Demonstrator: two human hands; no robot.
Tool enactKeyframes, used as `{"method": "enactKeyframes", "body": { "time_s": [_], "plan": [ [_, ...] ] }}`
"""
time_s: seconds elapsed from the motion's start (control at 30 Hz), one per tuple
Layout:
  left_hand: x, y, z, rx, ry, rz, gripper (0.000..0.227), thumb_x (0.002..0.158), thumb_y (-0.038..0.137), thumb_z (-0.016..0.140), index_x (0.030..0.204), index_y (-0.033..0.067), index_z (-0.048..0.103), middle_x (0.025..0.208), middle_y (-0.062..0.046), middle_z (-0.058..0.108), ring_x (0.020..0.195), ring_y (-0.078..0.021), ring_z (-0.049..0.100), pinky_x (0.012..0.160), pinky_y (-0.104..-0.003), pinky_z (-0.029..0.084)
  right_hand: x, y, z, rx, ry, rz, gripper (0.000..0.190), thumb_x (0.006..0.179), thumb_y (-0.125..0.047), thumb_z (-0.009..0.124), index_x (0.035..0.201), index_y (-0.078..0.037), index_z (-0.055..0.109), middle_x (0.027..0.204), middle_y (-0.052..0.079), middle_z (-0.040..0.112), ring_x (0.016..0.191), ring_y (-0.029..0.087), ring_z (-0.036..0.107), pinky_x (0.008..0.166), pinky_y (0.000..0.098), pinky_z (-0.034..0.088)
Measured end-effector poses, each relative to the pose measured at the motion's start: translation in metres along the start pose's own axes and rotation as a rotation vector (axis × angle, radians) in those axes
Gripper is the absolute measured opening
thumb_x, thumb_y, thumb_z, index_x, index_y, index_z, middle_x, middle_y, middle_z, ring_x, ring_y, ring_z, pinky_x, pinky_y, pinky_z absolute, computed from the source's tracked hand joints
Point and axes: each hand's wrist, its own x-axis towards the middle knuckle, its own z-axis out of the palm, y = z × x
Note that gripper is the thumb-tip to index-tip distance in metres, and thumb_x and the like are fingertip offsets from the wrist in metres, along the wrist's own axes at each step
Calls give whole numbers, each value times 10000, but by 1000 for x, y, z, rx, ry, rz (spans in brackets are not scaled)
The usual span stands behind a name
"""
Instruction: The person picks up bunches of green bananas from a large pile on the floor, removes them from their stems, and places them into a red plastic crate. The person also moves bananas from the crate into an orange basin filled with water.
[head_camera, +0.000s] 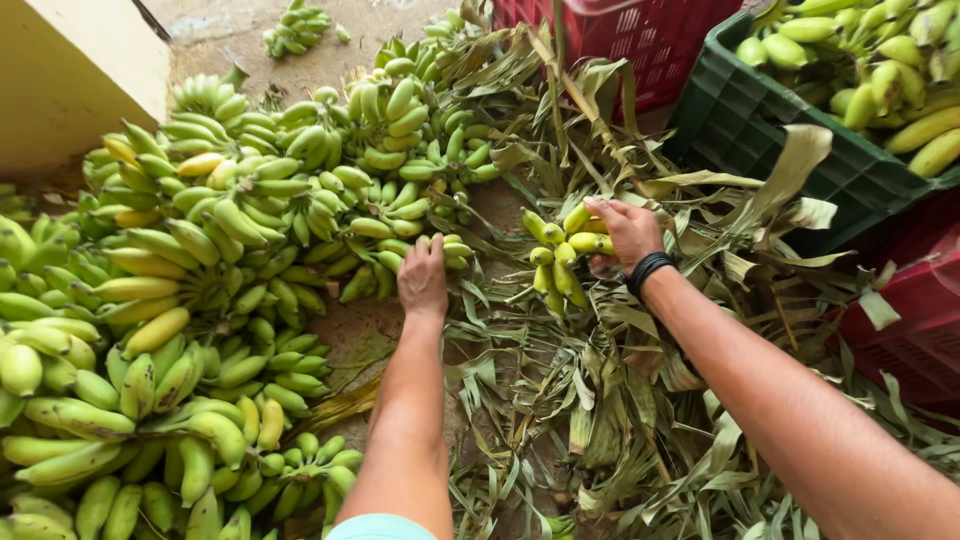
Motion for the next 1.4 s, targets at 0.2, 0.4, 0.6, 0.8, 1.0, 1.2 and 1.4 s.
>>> {"method": "enactKeyframes", "body": {
  "time_s": [0.2, 0.4, 0.6, 0.8, 1.0, 1.2, 1.4],
  "plan": [
    [23, 31, -38, -177, -117, -191, 322, 811, -61, 662, 1089, 100, 638, 994, -93, 725, 987, -351, 676, 783, -474, 560, -10, -30, -4, -9, 17, -53, 331, 867, -360, 773, 1057, -90, 762, 938, 23, 755, 691, 142, 739, 459, 295, 566],
    [114, 100, -67, -736, 37, -453, 203, 845, 134, 741, 1007, 24, 688, 941, -168, 766, 869, -334, 730, 786, -451, 546, -12, -61, -28, 90, 96, -228, 321, 889, -394, 742, 1024, -106, 784, 904, 19, 766, 698, 134, 727, 511, 321, 604],
    [159, 205, -97, -979, -40, -377, 253, 920, 260, 733, 1013, 26, 704, 944, -139, 760, 830, -256, 732, 775, -395, 561, -29, -129, -108, 134, 220, -332, 338, 864, -420, 740, 1007, -118, 789, 911, 21, 762, 711, 143, 743, 508, 332, 619],
    [159, 315, -131, -1310, -179, -437, 217, 918, 195, 689, 1064, 38, 654, 926, -72, 719, 767, -157, 672, 683, -341, 559, -66, -175, -195, 27, 191, -322, 354, 867, -410, 741, 991, -82, 784, 926, 59, 764, 720, 168, 746, 511, 345, 629],
    [143, 439, -155, -1609, -514, -402, 246, 991, 200, 679, 1162, 32, 622, 950, -83, 668, 732, -149, 567, 565, -335, 444, -126, -199, -315, -33, 274, -285, 350, 874, -378, 733, 1057, -81, 765, 943, 87, 762, 719, 200, 739, 529, 374, 615],
    [105, 607, -210, -1922, -742, -86, 300, 965, 158, 665, 1220, 12, 606, 1060, -88, 708, 845, -142, 688, 674, -302, 599, -256, -194, -462, 200, 389, -346, 378, 873, -396, 646, 1115, -118, 733, 1014, 70, 774, 851, 211, 774, 641, 413, 658],
    [6, 737, -290, -1968, -1237, 226, 361, 911, 83, 696, 1242, 9, 575, 1108, -103, 714, 925, -177, 702, 745, -335, 604, -401, -141, -612, 226, 584, -342, 341, 977, -389, 604, 1119, -103, 725, 1014, 68, 755, 855, 200, 722, 704, 367, 614]
  ]
}}
